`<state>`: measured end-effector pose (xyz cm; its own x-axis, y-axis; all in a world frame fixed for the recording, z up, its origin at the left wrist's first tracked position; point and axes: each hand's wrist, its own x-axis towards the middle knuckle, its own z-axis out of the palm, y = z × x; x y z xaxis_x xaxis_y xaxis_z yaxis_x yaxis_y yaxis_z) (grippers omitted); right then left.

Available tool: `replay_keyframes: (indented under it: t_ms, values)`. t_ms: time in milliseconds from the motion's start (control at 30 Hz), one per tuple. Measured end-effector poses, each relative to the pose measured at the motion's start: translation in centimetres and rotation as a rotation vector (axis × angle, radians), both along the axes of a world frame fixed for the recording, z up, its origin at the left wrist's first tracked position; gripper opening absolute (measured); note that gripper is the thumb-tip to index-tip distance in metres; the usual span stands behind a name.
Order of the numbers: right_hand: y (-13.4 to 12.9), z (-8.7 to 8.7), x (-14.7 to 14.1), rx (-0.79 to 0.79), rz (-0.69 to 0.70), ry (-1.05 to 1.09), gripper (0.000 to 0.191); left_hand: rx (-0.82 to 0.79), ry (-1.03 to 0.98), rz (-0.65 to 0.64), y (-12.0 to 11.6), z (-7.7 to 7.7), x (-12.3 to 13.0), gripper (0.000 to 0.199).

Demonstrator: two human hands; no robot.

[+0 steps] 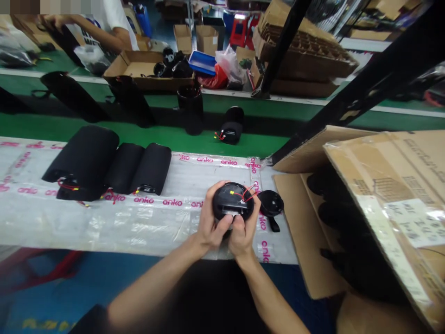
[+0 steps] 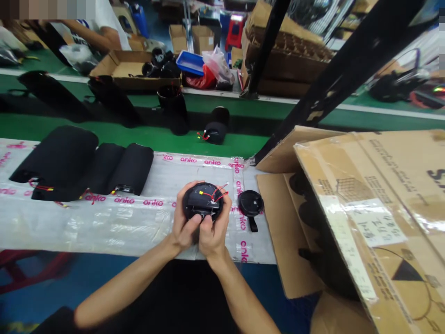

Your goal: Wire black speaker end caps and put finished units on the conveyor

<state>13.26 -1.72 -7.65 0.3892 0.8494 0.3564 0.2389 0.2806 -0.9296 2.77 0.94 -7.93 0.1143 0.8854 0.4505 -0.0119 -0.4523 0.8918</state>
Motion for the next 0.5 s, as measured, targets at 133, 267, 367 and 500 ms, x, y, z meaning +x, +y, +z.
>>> replay_keyframes:
  t_ms: [133,267,367,500]
  values:
    - [-0.8,0.0,-0.2,0.004,0.031,-0.041,0.059,-0.014,0.013,-0.023,-0.8,0.4,-0.5,0.072]
    - [-1.0,0.4,-0.6,-0.033,-0.008,-0.025,0.057,-0.036,0.021,0.080,-1.2,1.7,0.3,0.061]
    - [-1.3,1.6,0.2,-0.102,0.048,-0.015,0.056,-0.082,0.051,0.101,-1.4,2.5,0.7,0.061]
    - [-2.1,3.9,3.1,-0.301,0.292,0.014,0.062,-0.126,0.082,0.080,-1.8,2.8,0.7,0.058]
